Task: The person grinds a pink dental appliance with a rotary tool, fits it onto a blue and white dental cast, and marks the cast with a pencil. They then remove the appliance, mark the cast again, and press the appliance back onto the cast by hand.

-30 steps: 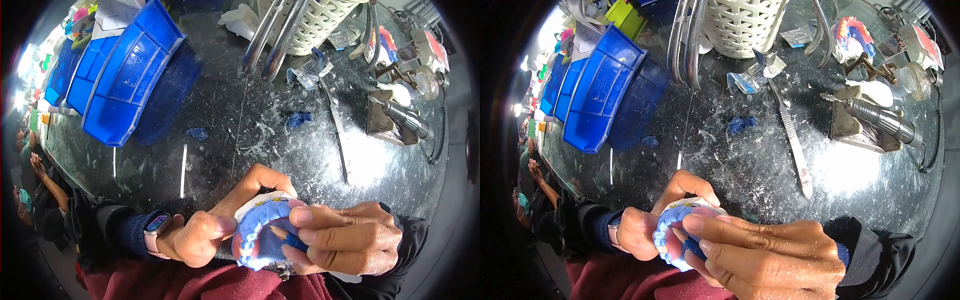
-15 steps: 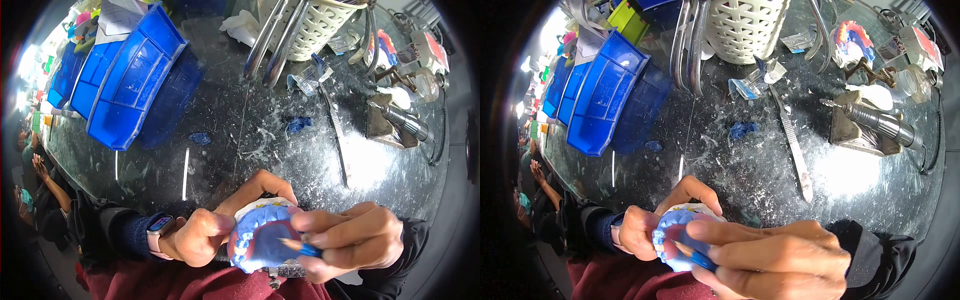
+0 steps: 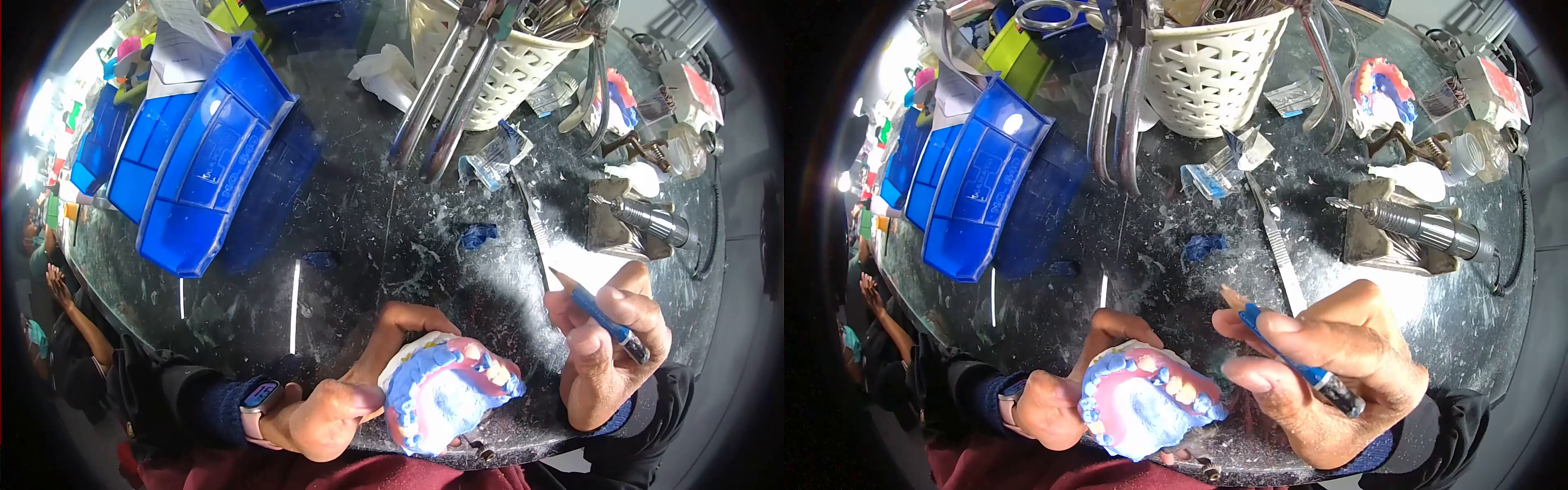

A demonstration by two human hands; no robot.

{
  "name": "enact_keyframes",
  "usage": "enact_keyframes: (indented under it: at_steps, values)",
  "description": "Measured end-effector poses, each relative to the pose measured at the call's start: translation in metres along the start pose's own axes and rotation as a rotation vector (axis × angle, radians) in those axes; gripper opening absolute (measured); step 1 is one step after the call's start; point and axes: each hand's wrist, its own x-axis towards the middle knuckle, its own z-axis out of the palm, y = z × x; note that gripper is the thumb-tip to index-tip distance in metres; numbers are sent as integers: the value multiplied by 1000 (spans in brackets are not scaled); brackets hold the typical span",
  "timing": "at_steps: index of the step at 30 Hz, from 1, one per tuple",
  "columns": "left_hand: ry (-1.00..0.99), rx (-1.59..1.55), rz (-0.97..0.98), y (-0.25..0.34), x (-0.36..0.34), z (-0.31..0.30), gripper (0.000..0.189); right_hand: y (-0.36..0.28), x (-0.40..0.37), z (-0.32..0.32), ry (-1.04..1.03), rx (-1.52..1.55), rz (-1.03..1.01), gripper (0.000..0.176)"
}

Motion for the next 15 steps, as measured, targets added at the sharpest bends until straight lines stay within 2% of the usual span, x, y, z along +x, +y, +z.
enact_keyframes:
  at_steps: [4, 8, 12, 15]
  values:
    - [33, -235, -75, -3, -2, 1, 72, -3, 0, -7, -13, 37, -6, 27]
    - [119, -339, -168, 4, -2, 3, 73, 5, -1, 1, 2, 232, 23, 31]
    - [147, -379, -194, 7, -2, 4, 74, -4, 1, 7, -5, 168, 164, 28]
    - [148, -467, -254, 8, -3, 4, 77, -3, 4, 1, -110, 108, 154, 28]
